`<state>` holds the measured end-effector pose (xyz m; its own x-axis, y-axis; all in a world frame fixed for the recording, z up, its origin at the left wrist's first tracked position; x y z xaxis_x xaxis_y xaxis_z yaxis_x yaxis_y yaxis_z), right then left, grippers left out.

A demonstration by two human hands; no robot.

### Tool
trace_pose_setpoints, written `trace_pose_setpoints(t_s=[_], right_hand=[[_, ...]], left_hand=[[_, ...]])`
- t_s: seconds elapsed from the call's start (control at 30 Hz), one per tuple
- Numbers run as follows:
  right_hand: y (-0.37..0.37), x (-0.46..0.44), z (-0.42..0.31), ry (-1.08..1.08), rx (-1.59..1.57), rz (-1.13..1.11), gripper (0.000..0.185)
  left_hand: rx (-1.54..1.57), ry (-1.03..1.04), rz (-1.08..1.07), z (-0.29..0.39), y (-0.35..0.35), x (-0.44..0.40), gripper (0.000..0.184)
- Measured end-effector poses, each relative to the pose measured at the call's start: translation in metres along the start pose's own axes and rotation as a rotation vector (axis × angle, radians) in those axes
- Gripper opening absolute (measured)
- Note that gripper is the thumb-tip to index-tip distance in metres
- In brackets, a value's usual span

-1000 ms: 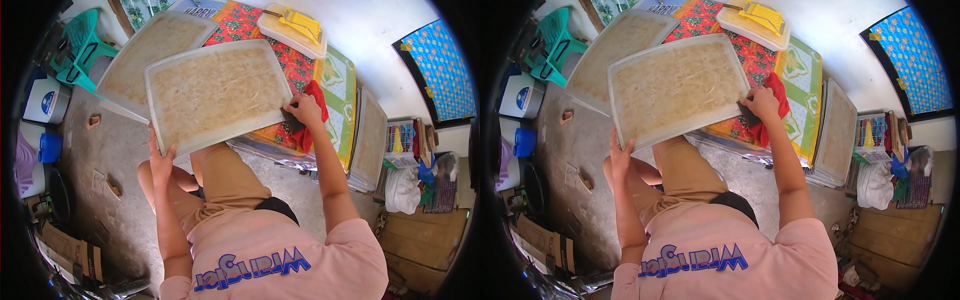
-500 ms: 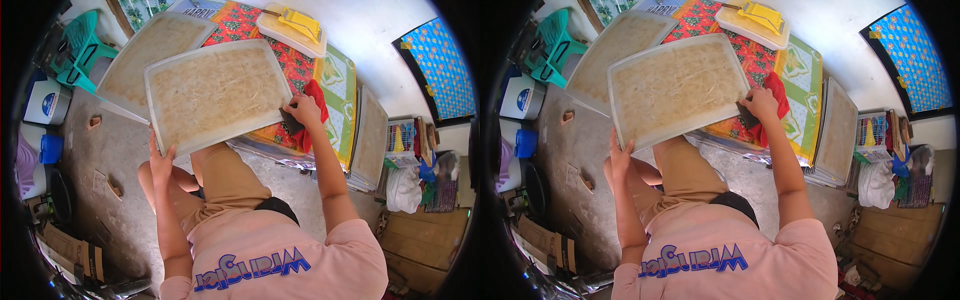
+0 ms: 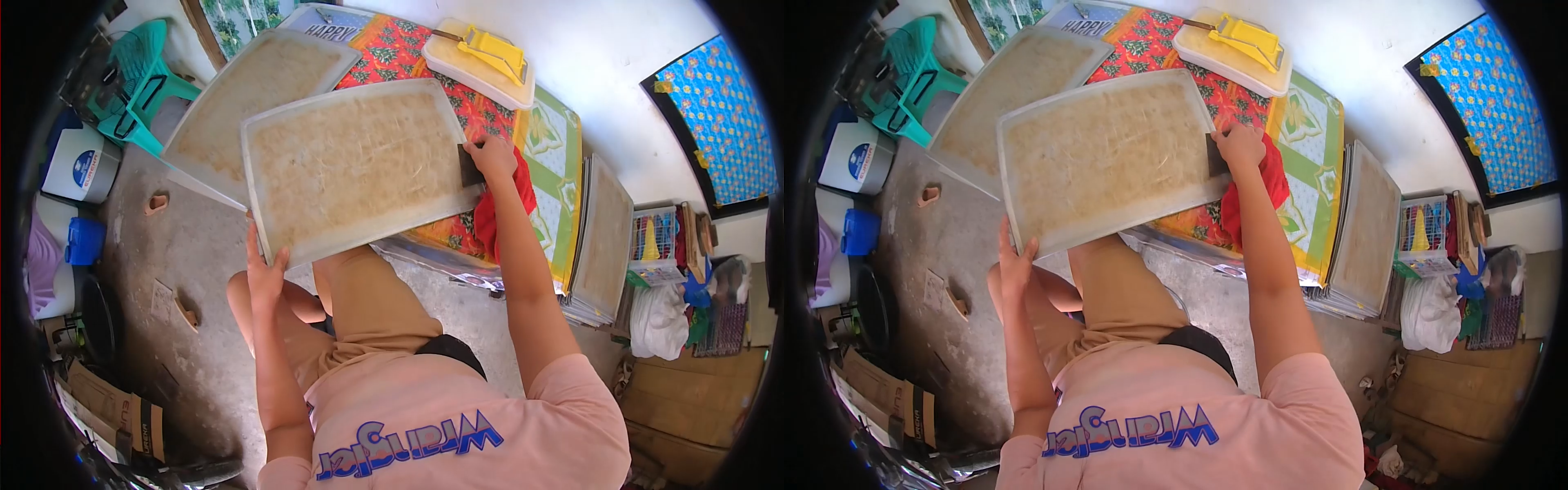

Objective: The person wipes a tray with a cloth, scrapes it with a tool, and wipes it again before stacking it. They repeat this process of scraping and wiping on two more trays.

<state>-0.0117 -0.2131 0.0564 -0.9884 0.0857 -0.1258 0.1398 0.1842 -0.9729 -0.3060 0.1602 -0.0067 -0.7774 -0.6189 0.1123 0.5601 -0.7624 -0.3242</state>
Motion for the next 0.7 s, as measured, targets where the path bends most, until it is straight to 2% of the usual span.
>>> trace_pose_setpoints(t_s=[0.1,0.23,0.6,0.7], right_hand=[[0.008,-0.022,-0.009,0.091,-0.018,0.028,0.038],[0.013,-0.036,-0.013,0.063,0.054,0.029,0.04],[0.009,-0.039,-0.014,0.039,0.116,0.033,0.038],[0.013,-0.039,-0.017,0.059,0.109,0.119,0.037]], left_hand=[[0.016,-0.033,-0.004,0.004,-0.001,0.001,0.078],[0.089,-0.112,-0.035,0.005,-0.001,0.001,0.079],[0.067,-0.086,-0.038,0.009,0.0,0.003,0.079],[0.073,-0.109,-0.042,0.006,0.0,0.0,0.079]])
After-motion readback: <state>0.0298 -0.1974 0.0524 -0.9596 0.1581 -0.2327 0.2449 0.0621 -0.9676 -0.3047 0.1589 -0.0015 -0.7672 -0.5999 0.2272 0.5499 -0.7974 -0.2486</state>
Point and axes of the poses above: each hand's wrist, its own x-axis away from the middle knuckle, its own y-axis out of the palm, z = x × y, the point moved 1 cm from there along -x, towards the middle knuckle, and after that the axes turned 4 degrees about z, right-handed, at the moved point
